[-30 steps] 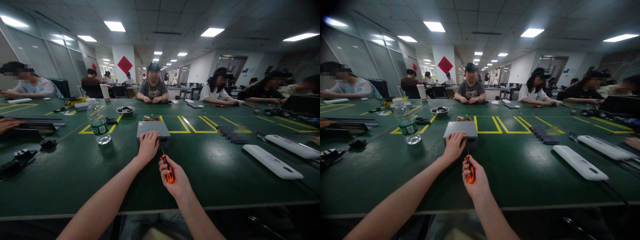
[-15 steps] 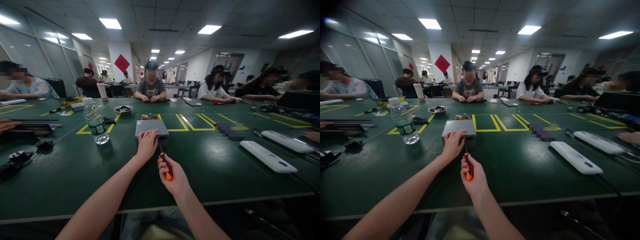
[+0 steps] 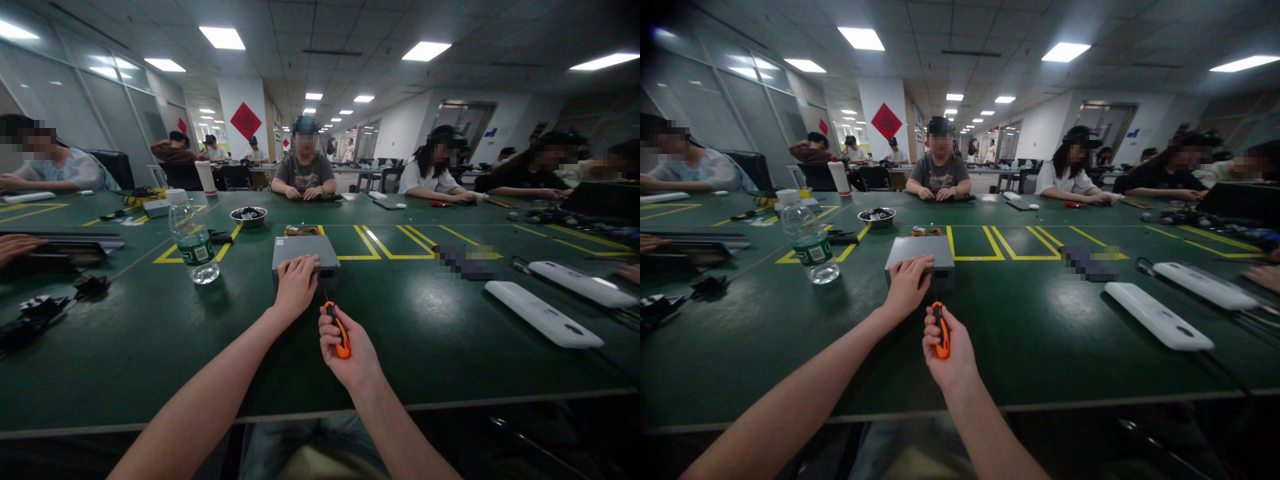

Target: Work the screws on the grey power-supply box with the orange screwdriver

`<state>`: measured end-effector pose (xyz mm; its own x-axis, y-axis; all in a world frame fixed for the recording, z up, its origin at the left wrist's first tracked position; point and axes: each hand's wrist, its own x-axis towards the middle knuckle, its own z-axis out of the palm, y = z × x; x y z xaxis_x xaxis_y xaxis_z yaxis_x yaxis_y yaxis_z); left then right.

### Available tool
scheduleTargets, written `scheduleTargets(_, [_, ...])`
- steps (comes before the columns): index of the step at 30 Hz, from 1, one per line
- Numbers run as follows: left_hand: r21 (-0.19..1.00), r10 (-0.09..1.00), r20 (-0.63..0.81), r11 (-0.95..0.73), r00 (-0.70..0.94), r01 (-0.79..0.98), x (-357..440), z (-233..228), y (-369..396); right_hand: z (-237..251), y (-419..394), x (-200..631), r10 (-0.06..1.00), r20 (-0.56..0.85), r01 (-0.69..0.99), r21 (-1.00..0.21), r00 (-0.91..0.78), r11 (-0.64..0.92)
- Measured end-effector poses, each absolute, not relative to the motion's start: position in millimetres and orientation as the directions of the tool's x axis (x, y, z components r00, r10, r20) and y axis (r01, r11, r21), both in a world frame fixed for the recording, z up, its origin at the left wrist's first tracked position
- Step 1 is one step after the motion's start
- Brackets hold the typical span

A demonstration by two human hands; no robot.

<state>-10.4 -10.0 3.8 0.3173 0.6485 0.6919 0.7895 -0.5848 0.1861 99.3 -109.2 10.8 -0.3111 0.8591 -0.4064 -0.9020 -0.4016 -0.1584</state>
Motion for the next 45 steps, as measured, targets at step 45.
scheduleTargets(45, [0.169, 0.654, 0.672, -0.593, 0.349, 0.787, -12.3, 4.9, -11.6, 3.9, -111.7, 132.7, 0.898, -0.380, -0.863, -0.352, -0.222, -0.362])
